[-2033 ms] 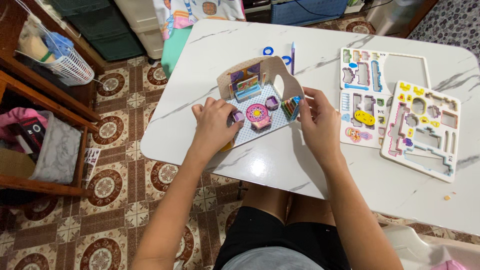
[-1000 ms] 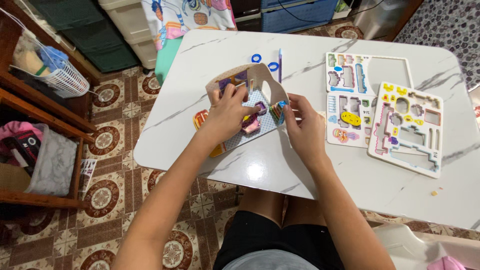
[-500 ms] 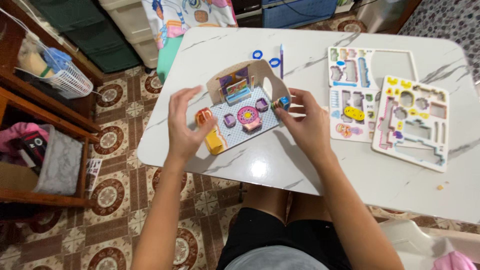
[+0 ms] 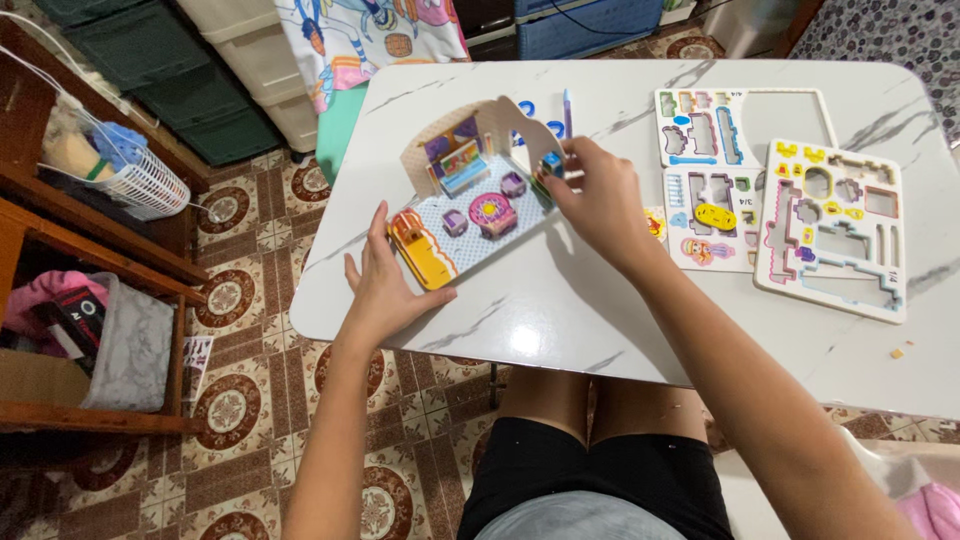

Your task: The person assembles a toy house by punching out small pieces from a card and fitting them together.

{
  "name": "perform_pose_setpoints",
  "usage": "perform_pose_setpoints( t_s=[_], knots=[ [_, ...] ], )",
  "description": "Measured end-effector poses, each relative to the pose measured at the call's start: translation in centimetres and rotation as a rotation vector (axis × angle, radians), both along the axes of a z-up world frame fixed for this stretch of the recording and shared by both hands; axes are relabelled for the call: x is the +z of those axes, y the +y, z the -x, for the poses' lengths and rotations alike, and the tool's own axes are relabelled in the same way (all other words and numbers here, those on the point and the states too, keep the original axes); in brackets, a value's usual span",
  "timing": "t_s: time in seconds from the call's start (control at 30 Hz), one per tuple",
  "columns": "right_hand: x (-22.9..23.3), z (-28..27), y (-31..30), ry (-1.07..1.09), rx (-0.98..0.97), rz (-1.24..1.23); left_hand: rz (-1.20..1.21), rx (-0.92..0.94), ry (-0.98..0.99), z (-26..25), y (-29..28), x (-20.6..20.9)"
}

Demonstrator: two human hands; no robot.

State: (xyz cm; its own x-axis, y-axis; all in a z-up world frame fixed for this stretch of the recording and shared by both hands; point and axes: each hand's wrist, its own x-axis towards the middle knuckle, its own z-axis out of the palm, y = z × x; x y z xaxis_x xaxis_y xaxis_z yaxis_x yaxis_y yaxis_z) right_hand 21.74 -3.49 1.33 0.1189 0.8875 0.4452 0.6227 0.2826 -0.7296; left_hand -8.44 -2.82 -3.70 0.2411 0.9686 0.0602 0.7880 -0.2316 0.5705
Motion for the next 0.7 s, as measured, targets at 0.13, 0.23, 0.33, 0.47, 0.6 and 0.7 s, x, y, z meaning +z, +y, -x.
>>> perform_pose_setpoints(
  t_s=[0.13,0.23,0.33,0.47,0.6,0.7],
  knots=[
    [-1.7,0.7,2.6,0.035,0.03,-0.015,-0.077,0.042,-0.034,0.0,0.4,-0.5],
    [-2.6,1.1,3.3,0.044,0.015,-0.008,-0.072,0.073,-0.02,-0.1,0.7,-0.6],
    [-2.2,0.9,3.0,0.062,0.039,-0.021,-0.063,0.094,-0.028,-0.1,0.5,-0.7],
    [-0.2,-3.0,1.3,0.041,0.101,-0.013,-0.183,0.082,-0.022,-0.6,-0.1,0.1],
    [1.4,-9.7,-2.4,0.018,0.006,0.009,-0.605,0.068,-0.198,-3.4,-2.2,2.0],
    [1.2,-14.2,-5.6,-0.136,-0.143,0.064,-0.708,-0.044,-0.388,-8.1,-3.6,3.2]
  ],
)
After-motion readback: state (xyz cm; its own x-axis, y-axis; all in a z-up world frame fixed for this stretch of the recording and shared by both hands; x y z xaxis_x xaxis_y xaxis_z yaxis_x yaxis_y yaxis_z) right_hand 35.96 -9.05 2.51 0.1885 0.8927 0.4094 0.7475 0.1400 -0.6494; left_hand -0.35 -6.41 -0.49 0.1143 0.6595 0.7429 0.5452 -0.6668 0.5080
